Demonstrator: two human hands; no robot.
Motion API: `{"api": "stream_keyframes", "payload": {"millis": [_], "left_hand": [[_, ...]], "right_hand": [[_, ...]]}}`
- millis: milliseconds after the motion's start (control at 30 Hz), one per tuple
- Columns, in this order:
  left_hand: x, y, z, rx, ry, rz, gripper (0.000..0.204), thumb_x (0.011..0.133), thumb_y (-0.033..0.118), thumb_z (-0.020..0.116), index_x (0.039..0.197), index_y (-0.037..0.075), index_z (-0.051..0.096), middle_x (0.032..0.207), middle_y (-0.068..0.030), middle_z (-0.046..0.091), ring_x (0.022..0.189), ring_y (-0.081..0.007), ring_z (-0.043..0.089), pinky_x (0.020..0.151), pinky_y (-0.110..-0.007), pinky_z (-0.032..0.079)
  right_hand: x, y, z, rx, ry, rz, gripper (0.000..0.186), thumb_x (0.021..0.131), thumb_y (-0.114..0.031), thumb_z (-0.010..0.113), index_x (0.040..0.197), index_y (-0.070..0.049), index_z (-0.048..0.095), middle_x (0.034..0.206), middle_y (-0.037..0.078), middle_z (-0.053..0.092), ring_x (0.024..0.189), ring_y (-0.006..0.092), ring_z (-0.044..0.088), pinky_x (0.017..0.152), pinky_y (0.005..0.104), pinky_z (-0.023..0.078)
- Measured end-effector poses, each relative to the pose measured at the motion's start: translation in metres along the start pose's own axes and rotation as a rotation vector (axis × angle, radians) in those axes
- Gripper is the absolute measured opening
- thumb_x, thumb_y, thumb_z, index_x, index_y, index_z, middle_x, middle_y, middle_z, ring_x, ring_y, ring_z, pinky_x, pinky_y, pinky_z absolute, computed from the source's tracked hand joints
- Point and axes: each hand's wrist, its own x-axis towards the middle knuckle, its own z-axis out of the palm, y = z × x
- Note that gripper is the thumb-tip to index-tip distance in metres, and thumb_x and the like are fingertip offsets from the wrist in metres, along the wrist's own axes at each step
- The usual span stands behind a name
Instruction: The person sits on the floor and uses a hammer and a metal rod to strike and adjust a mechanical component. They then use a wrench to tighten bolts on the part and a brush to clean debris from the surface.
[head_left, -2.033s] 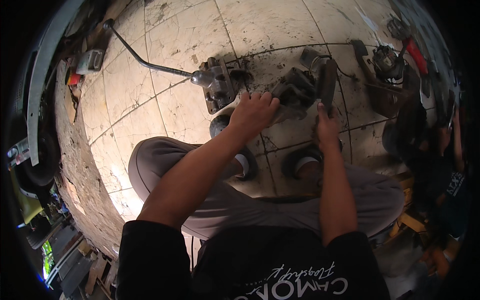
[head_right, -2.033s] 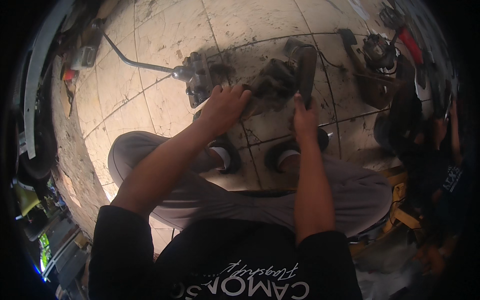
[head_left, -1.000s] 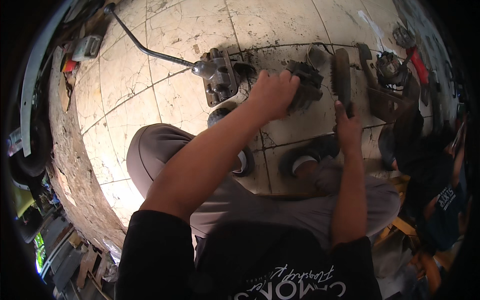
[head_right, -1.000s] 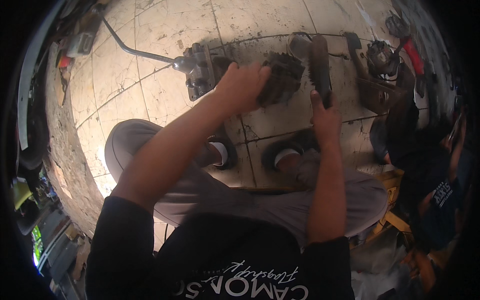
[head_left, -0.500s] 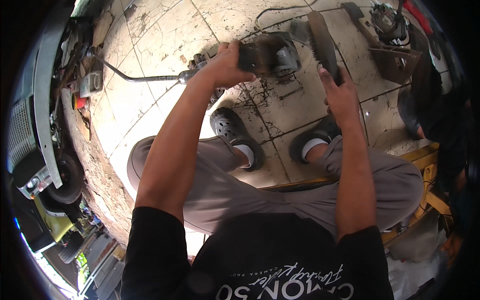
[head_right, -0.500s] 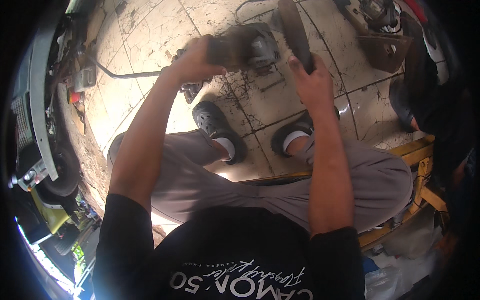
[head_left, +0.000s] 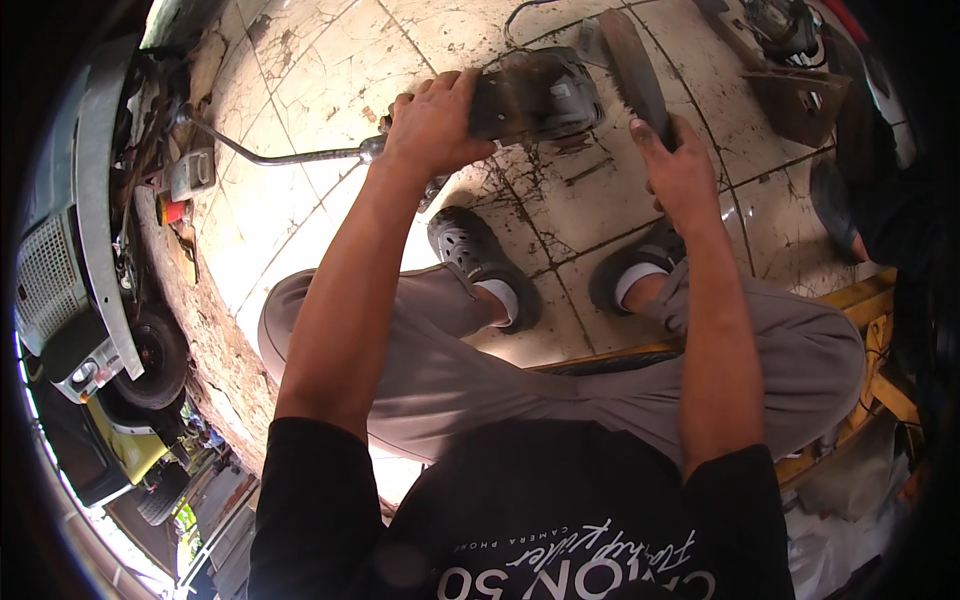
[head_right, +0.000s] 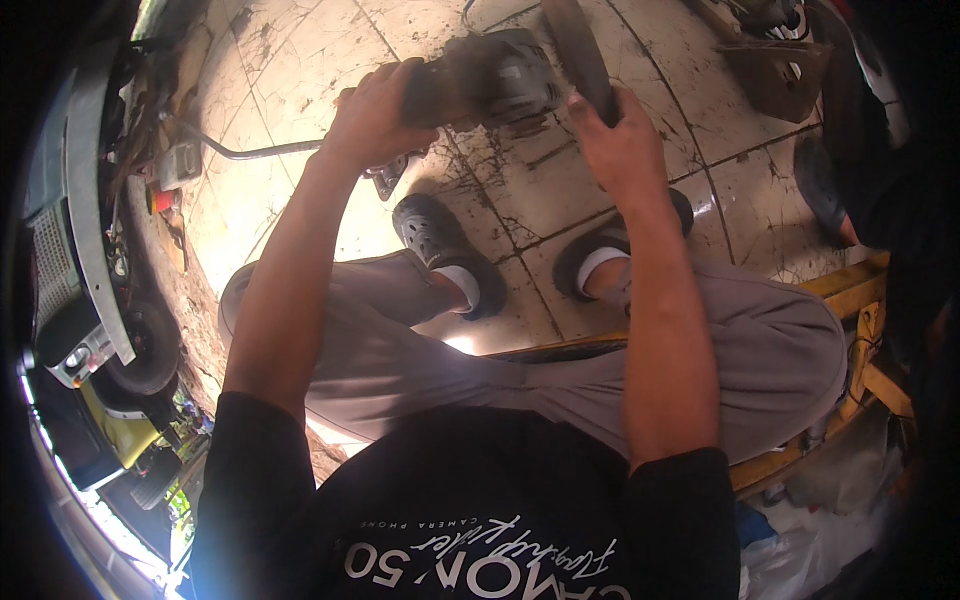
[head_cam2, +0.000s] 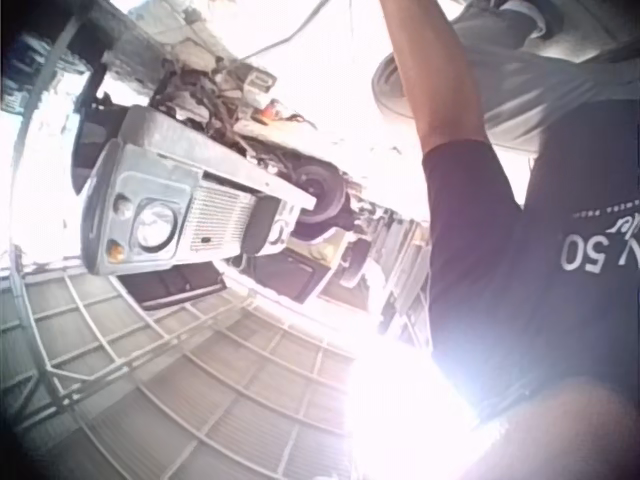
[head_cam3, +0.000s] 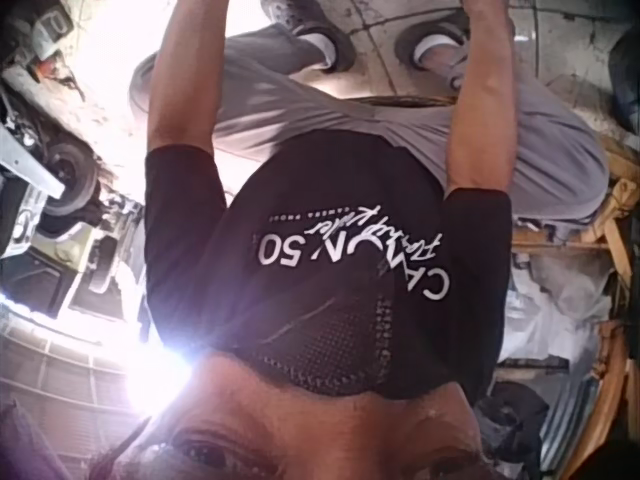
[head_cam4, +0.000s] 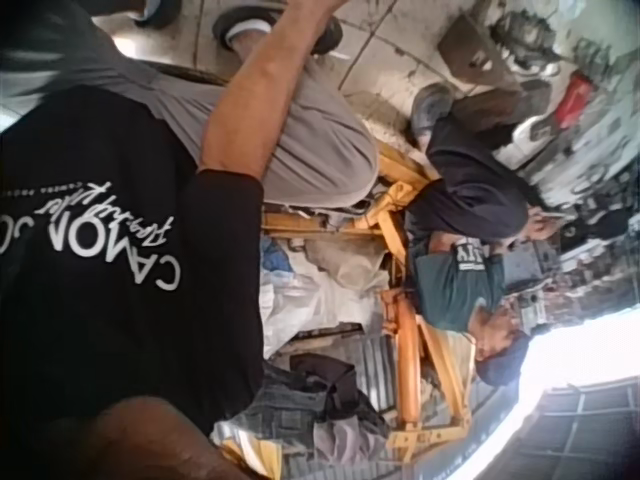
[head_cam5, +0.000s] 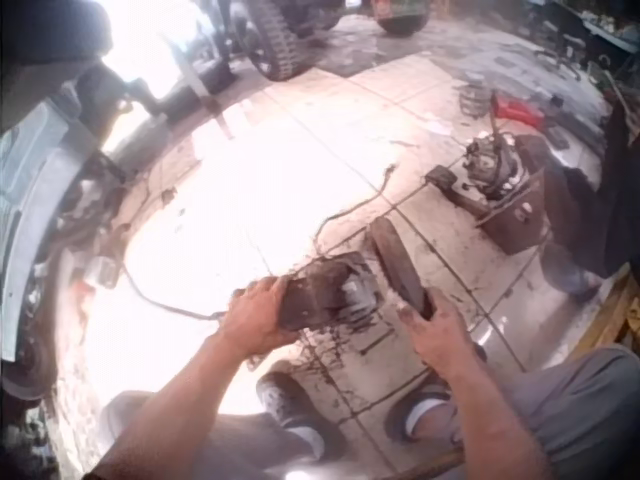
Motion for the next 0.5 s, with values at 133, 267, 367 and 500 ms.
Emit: {"api": "stream_keyframes", "payload": {"millis": [133,267,367,500], "left_hand": [[0.0,-0.001,0.0,-0.021,-0.015,-0.005,0.093,0.067,0.038,0.08,0.143,0.008,0.036,0.137,-0.0139,0.049,0.127,-0.0339,0.046,0.105,-0.05,0.035],[-0.003,0.0,0.005,-0.058,-0.003,-0.033,0.095,0.067,0.042,0.08,0.143,0.007,0.035,0.138,-0.0161,0.047,0.127,-0.0372,0.045,0.106,-0.049,0.035],[-0.007,0.003,0.009,-0.106,0.05,-0.04,0.087,0.062,0.037,0.083,0.135,0.01,0.042,0.127,-0.0188,0.052,0.12,-0.0378,0.05,0.102,-0.045,0.041],[-0.013,0.007,0.008,-0.282,0.007,0.002,0.1,0.063,0.037,0.083,0.141,0.001,0.033,0.13,-0.0241,0.049,0.123,-0.0393,0.047,0.104,-0.044,0.04]], "right_hand": [[0.005,0.015,0.006,-0.091,-0.011,-0.007,0.05,0.087,-0.044,0.064,0.116,-0.005,0.056,0.07,0.003,0.052,0.051,0.0125,0.048,0.043,0.0294,0.039],[0.005,0.025,0.011,-0.065,-0.01,0.051,0.052,0.086,-0.045,0.064,0.115,-0.003,0.055,0.075,0.005,0.054,0.053,0.0138,0.05,0.045,0.0298,0.04],[0.007,0.036,0.012,-0.145,-0.002,0.107,0.055,0.085,-0.047,0.063,0.113,0.0,0.056,0.08,0.012,0.06,0.06,0.0204,0.057,0.054,0.0335,0.046],[0.015,0.054,0.013,-0.112,-0.076,0.286,0.069,0.082,-0.049,0.067,0.126,0.001,0.05,0.088,0.011,0.058,0.059,0.0179,0.053,0.055,0.0312,0.045]]}}
